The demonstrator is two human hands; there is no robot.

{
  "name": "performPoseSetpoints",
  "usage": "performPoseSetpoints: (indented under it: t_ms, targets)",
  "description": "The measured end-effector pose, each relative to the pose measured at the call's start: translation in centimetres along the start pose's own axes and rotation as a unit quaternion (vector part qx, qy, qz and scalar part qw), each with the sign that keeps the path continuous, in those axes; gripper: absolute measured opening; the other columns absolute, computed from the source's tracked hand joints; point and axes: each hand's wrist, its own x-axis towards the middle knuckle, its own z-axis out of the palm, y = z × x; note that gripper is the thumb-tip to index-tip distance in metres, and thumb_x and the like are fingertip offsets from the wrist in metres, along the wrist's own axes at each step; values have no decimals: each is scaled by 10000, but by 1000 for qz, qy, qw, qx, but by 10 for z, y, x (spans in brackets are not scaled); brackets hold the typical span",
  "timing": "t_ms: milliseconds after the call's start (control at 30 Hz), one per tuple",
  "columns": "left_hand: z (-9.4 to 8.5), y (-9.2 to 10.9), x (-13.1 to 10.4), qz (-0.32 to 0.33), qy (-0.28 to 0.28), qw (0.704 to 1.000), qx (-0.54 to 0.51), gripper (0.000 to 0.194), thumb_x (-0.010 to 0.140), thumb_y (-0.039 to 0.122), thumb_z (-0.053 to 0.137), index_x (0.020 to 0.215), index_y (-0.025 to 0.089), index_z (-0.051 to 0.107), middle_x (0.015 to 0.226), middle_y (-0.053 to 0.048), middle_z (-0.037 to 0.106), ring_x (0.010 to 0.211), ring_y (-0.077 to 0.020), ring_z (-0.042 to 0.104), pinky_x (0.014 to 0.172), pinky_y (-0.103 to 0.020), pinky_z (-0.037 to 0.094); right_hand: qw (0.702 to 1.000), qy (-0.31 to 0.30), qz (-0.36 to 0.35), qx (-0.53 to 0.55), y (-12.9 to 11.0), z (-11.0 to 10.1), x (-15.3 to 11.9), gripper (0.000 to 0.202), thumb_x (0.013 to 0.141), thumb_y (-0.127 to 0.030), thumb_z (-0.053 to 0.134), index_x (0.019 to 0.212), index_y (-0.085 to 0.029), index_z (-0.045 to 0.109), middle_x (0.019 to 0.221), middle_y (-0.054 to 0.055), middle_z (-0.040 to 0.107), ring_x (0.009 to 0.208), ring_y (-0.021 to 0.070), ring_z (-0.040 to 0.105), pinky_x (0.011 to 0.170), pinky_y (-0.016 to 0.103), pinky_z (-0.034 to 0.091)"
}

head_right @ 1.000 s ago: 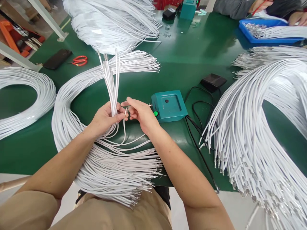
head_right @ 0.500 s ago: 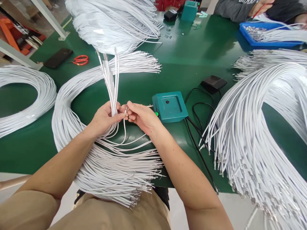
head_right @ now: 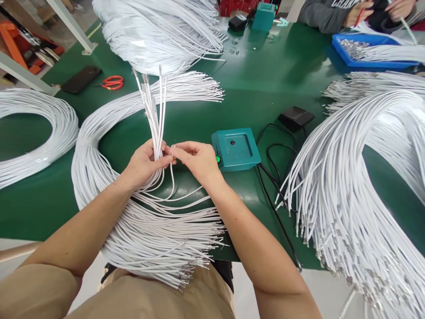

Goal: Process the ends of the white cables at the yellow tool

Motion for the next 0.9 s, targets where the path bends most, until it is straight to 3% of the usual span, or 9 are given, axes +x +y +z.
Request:
performPoseSetpoints:
  t_ms: [67,133,200,333,400,533,600,700,900]
  targets:
    - [0,-1,0,-5,-10,1000,-26,345,704,266,780,942,176,547,810,9,614,698,-126,644,556,-209,473,993,34,-56,-95,3,2,-1,140,764,-314,693,802,-182,724,768,15,690,662,129,554,687,287,439]
    - [-1,-1,0,-29,-27,997,-65,414,703,250,781,1064,193,586,823,11,605,695,-112,630,552,-194,472,966,57,-128,-216,8,4,-1,145,843,-276,598,780,-186,693,767,19,666,684,140,561,691,289,428]
    - [-3,-2,1,-68,-42,991,-103,501,695,235,785,1162,214,606,835,8,605,695,-99,619,549,-178,470,906,58,-212,-363,13,5,-1,213,904,-231,496,776,-175,657,793,46,636,727,157,551,699,297,407]
    - [-5,-2,3,-135,-49,978,-154,452,674,206,789,1111,185,677,837,-7,615,683,-86,602,541,-165,461,732,-6,-328,-597,16,3,0,301,957,-179,350,837,-155,626,861,103,612,818,215,513,737,350,354]
    - [-5,-2,4,-144,-39,976,-155,424,666,196,790,1078,169,694,820,-9,614,685,-90,607,544,-169,463,694,-19,-336,-636,15,-1,2,308,971,-205,337,874,-162,625,881,99,623,836,225,506,757,361,342]
    - [-3,-3,6,-132,-9,984,-119,445,657,189,793,1088,172,683,792,1,610,696,-106,634,549,-180,467,688,29,-297,-662,11,-15,9,245,950,-186,388,1031,-157,617,991,94,665,948,249,519,933,390,309]
    - [-2,-4,7,-126,0,987,-96,453,656,181,789,1094,170,676,790,1,614,704,-114,645,552,-184,468,684,26,-264,-679,11,-20,12,237,914,-125,409,1036,-134,612,919,95,683,917,247,537,998,400,273]
    - [-2,-6,8,-115,9,991,-63,457,661,184,781,1103,164,667,789,-4,620,710,-127,659,562,-196,475,688,0,-233,-687,11,-23,15,223,871,-76,434,991,-134,613,808,80,683,841,234,556,1008,388,272]
    - [-2,-13,11,-90,17,996,-14,457,671,213,772,1111,171,659,789,-9,637,737,-158,681,578,-218,487,694,-17,-223,-684,7,-21,14,196,838,-60,461,928,-142,615,849,94,692,857,239,561,988,387,287]
